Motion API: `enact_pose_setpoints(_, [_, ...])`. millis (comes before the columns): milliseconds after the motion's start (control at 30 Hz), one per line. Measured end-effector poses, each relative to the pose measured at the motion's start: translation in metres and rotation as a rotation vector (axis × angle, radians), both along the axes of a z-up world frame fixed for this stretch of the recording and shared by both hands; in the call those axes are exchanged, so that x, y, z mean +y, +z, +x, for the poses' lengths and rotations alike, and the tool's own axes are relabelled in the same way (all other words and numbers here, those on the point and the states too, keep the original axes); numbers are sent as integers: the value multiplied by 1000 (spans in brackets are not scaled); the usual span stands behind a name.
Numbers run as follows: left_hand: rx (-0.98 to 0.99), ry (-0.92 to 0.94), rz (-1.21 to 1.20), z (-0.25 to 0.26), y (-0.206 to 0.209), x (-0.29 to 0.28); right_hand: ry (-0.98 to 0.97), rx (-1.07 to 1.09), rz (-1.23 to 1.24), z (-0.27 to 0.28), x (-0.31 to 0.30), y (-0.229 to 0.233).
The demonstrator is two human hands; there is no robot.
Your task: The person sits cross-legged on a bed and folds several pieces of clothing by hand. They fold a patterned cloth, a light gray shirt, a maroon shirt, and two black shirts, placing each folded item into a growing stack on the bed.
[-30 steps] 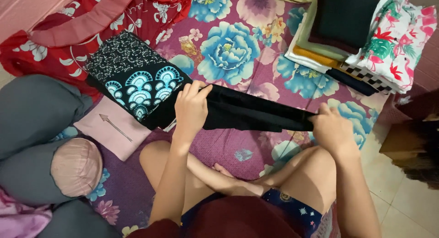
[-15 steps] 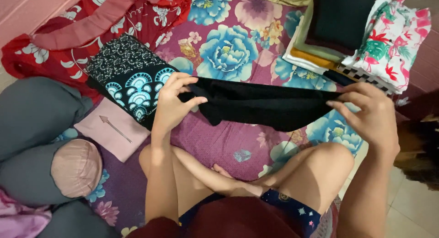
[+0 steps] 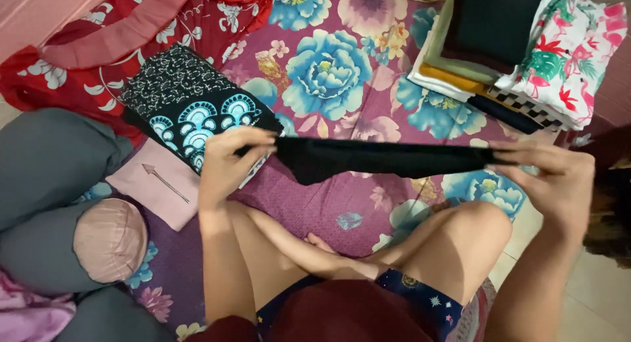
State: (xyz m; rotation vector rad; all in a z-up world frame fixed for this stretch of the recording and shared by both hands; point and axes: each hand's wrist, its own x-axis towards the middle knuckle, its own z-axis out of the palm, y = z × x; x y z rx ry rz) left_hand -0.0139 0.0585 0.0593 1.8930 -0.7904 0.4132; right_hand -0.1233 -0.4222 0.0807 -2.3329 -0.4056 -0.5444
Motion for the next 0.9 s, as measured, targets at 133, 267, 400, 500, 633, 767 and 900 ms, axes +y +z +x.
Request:
enact_pose_setpoints(133, [216,-241,-133,-18,-9,23,-15,148,52,-17,-27,-6])
enact_pose_setpoints(267, [278,-213,-251,-14,-24,39,76,161,151,-12,-75,-36])
enact_pose_setpoints(400, [398,192,-7,19,-3,-8,-159,193,78,36,-10,-10])
enact_pose_setpoints(500, [665,190,-158,60,-48,-35,-289,478,81,89,5,-40])
enact_pose_setpoints(633, [786,218,-164,116,-151,-57,-251,597,394,150,-16,-162])
enact_pose_setpoints(767, [660,227,-175,155,-230,-63,-241,474,562,183,-29,-235])
enact_pose_setpoints(900, [586,165,-213,156,-236,-59,-288,408,485,177,-30,-240])
